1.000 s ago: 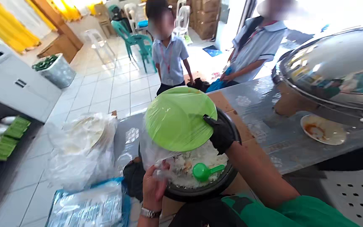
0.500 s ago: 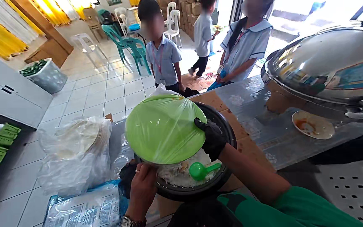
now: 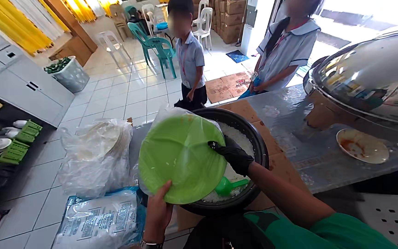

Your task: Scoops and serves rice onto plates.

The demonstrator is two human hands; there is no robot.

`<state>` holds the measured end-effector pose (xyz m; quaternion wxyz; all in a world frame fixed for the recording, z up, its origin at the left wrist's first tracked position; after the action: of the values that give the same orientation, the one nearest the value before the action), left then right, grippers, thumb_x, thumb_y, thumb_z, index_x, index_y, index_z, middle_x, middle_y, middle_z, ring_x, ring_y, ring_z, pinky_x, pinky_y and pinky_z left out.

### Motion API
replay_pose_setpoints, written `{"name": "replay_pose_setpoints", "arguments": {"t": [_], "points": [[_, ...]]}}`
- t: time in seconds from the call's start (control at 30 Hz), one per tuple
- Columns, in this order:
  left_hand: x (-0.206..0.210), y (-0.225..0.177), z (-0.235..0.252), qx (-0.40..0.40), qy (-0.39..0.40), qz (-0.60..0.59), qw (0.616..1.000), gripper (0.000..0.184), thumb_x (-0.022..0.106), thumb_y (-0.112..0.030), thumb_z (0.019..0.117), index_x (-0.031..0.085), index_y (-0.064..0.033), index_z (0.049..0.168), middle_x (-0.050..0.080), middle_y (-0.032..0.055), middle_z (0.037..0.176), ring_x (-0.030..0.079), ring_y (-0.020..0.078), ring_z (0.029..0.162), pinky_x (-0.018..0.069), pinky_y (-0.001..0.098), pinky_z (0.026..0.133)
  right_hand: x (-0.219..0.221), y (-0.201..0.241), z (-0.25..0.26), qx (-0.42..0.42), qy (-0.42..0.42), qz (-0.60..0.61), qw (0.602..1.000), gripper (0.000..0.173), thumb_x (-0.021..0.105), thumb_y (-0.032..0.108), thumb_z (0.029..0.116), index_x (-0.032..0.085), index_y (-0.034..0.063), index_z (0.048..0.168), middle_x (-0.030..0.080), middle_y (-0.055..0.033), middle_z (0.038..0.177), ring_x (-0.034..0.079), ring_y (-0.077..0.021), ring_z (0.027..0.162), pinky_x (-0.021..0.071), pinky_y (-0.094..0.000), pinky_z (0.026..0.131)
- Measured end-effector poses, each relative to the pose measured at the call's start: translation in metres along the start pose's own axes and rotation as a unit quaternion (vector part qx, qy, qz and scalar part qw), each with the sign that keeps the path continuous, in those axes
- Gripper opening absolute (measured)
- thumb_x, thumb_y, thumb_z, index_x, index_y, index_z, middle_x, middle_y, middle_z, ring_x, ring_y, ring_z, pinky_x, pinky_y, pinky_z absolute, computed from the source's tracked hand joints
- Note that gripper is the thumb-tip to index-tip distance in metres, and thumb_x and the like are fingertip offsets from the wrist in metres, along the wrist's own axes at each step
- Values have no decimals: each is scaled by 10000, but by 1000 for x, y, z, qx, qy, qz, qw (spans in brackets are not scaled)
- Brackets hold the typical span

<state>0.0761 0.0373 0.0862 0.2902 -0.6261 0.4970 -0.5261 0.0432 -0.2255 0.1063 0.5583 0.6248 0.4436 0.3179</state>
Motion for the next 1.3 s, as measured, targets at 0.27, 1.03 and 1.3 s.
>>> {"name": "replay_pose_setpoints", "arguments": {"t": [0.27,1.03,1.3], "points": [[3,22,-8,-1,-66,38,997,231,425,-98,1090,499,4,1283,715,64,959,728,116,829,634,302,730,95,6,-40,-385,181,-379,822,521,544,212,1036,491,239,1553,408,-109,1639,315,-359,1543,240,-573,1255],[-47,22,83,196,-324,-97,920,497,271,-313,1138,293,-8,1530,493,201,1437,556,240,1272,493,429,1059,18,-133,-12,86,415,-627,654,821,693,165,968,224,143,1642,602,-325,1316,588,-538,1216,463,-730,953],[-38,43,90,227,-301,-59,924,480,292,-284,1133,302,12,1512,515,176,1405,558,171,1269,473,366,1090,39,-125,4,78,405,-589,695,1010,614,-30,906,37,276,1675,621,-325,1260,621,-533,1136,482,-719,910]]}}
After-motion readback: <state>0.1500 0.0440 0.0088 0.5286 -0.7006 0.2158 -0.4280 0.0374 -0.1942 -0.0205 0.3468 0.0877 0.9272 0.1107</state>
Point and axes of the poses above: each hand's wrist, its own z-axis towards the middle knuckle, its own x-axis out of the palm, y = z × x, the point moved 6 cm from there along z, towards the middle knuckle
